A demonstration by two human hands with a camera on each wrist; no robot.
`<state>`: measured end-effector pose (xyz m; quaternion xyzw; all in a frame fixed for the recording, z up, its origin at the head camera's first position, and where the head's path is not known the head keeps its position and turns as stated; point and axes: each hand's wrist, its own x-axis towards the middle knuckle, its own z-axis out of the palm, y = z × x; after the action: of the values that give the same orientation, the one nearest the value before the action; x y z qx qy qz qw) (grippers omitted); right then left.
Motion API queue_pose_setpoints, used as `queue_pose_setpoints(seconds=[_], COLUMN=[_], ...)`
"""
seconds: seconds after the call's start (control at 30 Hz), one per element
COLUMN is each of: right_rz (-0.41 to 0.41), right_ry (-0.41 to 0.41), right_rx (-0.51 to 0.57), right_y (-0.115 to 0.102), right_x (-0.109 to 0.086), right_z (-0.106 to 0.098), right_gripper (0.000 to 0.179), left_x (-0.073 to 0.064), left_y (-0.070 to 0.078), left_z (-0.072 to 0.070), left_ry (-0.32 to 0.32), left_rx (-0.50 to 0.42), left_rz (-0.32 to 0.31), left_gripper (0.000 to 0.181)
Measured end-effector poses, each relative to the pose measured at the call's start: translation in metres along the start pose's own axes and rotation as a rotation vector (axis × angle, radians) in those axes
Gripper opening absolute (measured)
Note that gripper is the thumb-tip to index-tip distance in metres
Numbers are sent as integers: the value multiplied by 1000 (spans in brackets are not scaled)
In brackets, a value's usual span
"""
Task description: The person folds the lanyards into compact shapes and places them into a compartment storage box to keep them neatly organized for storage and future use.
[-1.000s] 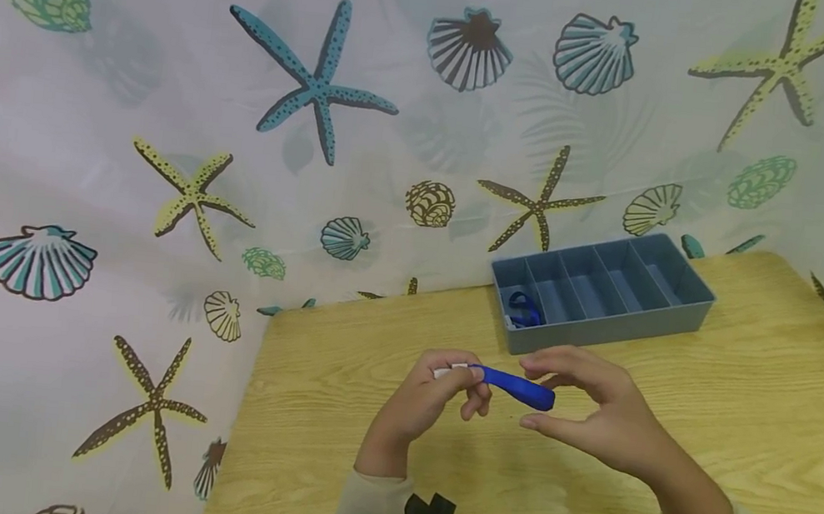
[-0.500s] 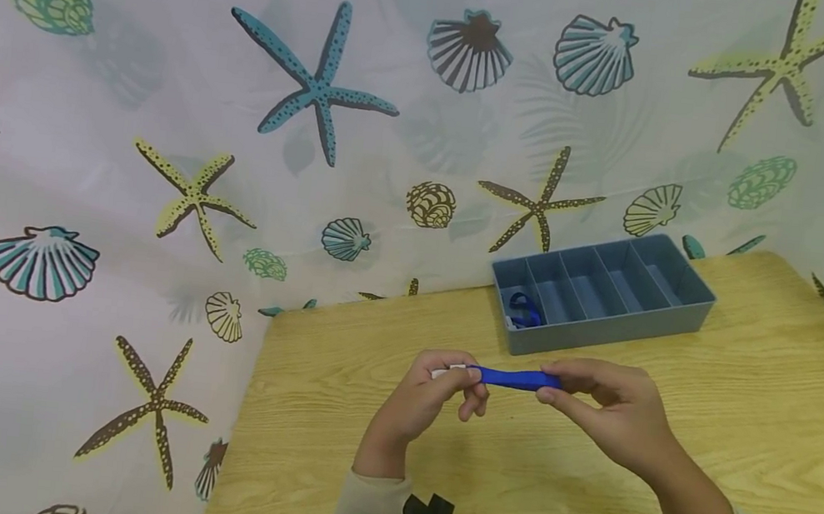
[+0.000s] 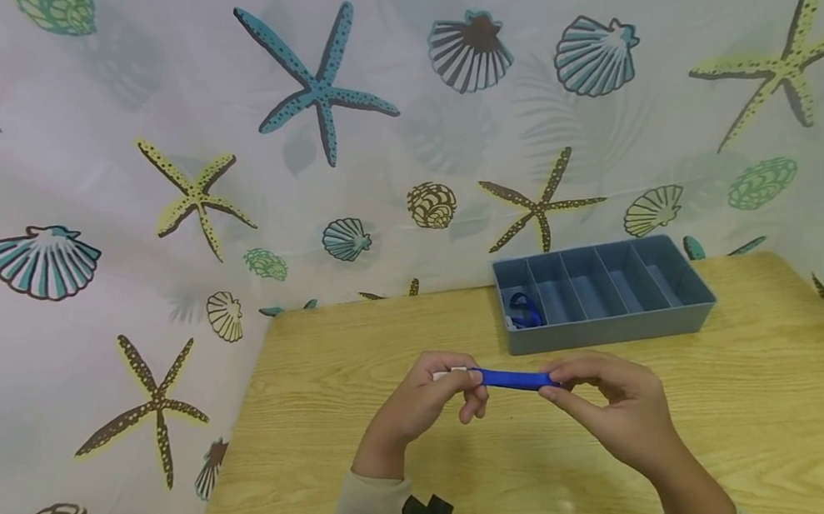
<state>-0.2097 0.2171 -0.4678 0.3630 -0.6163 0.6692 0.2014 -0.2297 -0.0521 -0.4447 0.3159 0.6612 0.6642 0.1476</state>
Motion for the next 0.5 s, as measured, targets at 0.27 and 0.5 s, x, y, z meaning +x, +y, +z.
queue_pose_setpoints(seconds=[0.27, 0.5], right_rz=[220, 410], right_ry=[-131, -386], right_rx=[-35, 133], right_y=[-4, 1], right_x=[5, 12], right_z=[-5, 3], right_gripper=[30, 18], left_x=[1, 2], left_y=[3, 1], left_z=[1, 5], left_ry=[-33, -113], left_rx=[30, 22], left_rz=[-30, -32], left_gripper=[34, 32])
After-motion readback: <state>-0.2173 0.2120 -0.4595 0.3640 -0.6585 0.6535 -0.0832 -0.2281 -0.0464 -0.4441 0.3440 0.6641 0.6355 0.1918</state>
